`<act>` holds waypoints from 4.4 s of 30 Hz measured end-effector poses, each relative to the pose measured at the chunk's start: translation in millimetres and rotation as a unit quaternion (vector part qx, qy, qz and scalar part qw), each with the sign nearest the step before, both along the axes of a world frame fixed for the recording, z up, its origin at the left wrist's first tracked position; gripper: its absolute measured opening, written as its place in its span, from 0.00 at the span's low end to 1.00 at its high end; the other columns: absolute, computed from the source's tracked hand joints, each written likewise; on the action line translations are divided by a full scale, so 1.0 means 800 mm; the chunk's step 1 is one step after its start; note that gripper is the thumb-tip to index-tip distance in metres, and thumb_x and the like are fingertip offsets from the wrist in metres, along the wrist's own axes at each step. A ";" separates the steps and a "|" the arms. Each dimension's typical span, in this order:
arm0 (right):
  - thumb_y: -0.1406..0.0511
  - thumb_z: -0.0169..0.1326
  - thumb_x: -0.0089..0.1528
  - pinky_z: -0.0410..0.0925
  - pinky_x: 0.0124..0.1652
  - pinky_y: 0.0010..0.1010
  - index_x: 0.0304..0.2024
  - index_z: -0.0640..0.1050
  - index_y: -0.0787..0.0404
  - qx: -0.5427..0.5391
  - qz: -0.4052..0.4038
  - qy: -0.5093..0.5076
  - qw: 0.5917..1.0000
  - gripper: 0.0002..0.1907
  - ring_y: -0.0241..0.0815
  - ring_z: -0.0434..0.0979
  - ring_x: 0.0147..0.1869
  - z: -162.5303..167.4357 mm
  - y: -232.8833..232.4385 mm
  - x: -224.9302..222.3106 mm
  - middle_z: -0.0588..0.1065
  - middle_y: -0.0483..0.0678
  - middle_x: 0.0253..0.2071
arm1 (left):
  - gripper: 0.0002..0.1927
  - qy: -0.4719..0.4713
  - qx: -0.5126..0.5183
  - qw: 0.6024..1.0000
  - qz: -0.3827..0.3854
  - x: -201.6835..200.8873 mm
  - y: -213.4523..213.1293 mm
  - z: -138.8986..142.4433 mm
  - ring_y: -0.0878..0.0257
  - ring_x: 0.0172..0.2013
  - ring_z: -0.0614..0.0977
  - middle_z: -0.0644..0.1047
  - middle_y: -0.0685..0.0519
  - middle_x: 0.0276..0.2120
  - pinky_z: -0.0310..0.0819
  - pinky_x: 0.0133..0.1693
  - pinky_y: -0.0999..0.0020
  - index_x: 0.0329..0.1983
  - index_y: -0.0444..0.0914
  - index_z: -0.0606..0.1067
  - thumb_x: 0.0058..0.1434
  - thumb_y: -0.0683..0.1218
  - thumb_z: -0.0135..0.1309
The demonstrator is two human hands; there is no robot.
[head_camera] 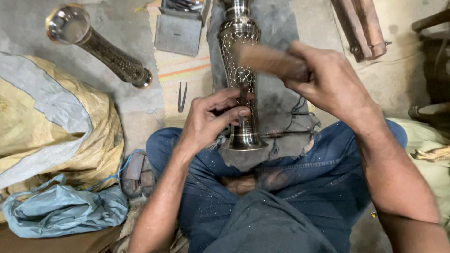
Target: The person sits on the floor and uses a hammer and chisel to engrave intricate patterns onto a silver-colored metal vase. The person repeatedly strikes the chisel against the vase surface to create decorative designs.
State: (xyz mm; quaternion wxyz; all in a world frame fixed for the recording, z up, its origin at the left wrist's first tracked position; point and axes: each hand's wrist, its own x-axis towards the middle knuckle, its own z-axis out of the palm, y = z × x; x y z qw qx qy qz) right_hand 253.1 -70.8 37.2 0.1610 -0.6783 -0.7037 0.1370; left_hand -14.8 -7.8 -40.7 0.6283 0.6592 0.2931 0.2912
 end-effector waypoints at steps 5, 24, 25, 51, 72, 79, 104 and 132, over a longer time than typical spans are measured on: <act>0.68 0.63 0.65 0.74 0.38 0.36 0.44 0.73 0.61 0.140 0.010 -0.055 0.989 0.11 0.44 0.79 0.37 -0.023 -0.034 0.003 0.77 0.49 0.34 | 0.17 0.004 0.090 0.991 -0.097 -0.006 0.012 0.023 0.63 0.46 0.88 0.85 0.48 0.47 0.86 0.45 0.68 0.57 0.33 0.77 0.67 0.43 0.59; 0.70 0.68 0.39 0.73 0.41 0.47 0.45 0.77 0.62 0.094 0.055 -0.017 0.994 0.30 0.54 0.82 0.40 -0.055 -0.117 -0.094 0.80 0.54 0.37 | 0.16 -0.068 0.029 0.985 0.155 -0.018 0.008 0.001 0.63 0.40 0.87 0.85 0.47 0.39 0.84 0.42 0.68 0.60 0.34 0.74 0.71 0.42 0.57; 0.70 0.69 0.40 0.73 0.41 0.46 0.45 0.77 0.62 0.056 0.035 0.000 0.998 0.30 0.55 0.82 0.40 -0.062 -0.116 -0.092 0.81 0.54 0.36 | 0.17 -0.064 0.027 0.988 0.136 -0.016 0.008 0.002 0.63 0.40 0.87 0.85 0.48 0.39 0.84 0.42 0.68 0.60 0.34 0.74 0.70 0.42 0.57; 0.70 0.65 0.55 0.68 0.40 0.41 0.49 0.75 0.65 0.151 -0.129 0.042 0.979 0.20 0.51 0.77 0.41 -0.064 -0.084 -0.005 0.76 0.56 0.36 | 0.20 0.177 0.224 0.950 -0.129 0.032 0.009 0.088 0.59 0.38 0.89 0.85 0.47 0.37 0.81 0.40 0.61 0.55 0.38 0.78 0.63 0.51 0.60; 0.65 0.62 0.65 0.70 0.34 0.42 0.45 0.72 0.64 -0.023 -0.049 0.104 0.993 0.13 0.50 0.80 0.32 -0.009 -0.009 0.008 0.76 0.54 0.26 | 0.21 0.089 0.081 0.991 0.058 0.015 -0.018 0.042 0.69 0.34 0.86 0.85 0.50 0.32 0.83 0.36 0.73 0.58 0.32 0.75 0.64 0.46 0.61; 0.68 0.66 0.61 0.68 0.36 0.42 0.46 0.74 0.64 -0.005 -0.128 0.076 0.989 0.16 0.52 0.78 0.34 -0.021 -0.049 0.000 0.75 0.56 0.29 | 0.21 0.116 0.148 0.981 -0.041 0.015 -0.004 0.058 0.61 0.38 0.87 0.85 0.46 0.38 0.81 0.40 0.66 0.57 0.34 0.78 0.63 0.47 0.62; 0.69 0.67 0.61 0.71 0.42 0.40 0.52 0.78 0.63 0.127 -0.170 0.112 0.971 0.18 0.51 0.82 0.44 -0.024 -0.072 -0.014 0.79 0.56 0.40 | 0.20 0.017 0.049 0.992 -0.119 0.007 0.019 0.037 0.66 0.45 0.86 0.85 0.52 0.47 0.84 0.45 0.69 0.60 0.36 0.77 0.66 0.46 0.60; 0.67 0.67 0.57 0.73 0.38 0.43 0.45 0.75 0.63 0.014 0.029 -0.121 0.992 0.18 0.51 0.82 0.37 0.003 -0.007 0.007 0.80 0.54 0.33 | 0.21 0.021 0.025 0.999 0.011 0.004 -0.008 0.019 0.69 0.35 0.84 0.84 0.49 0.34 0.84 0.36 0.69 0.57 0.32 0.78 0.63 0.46 0.62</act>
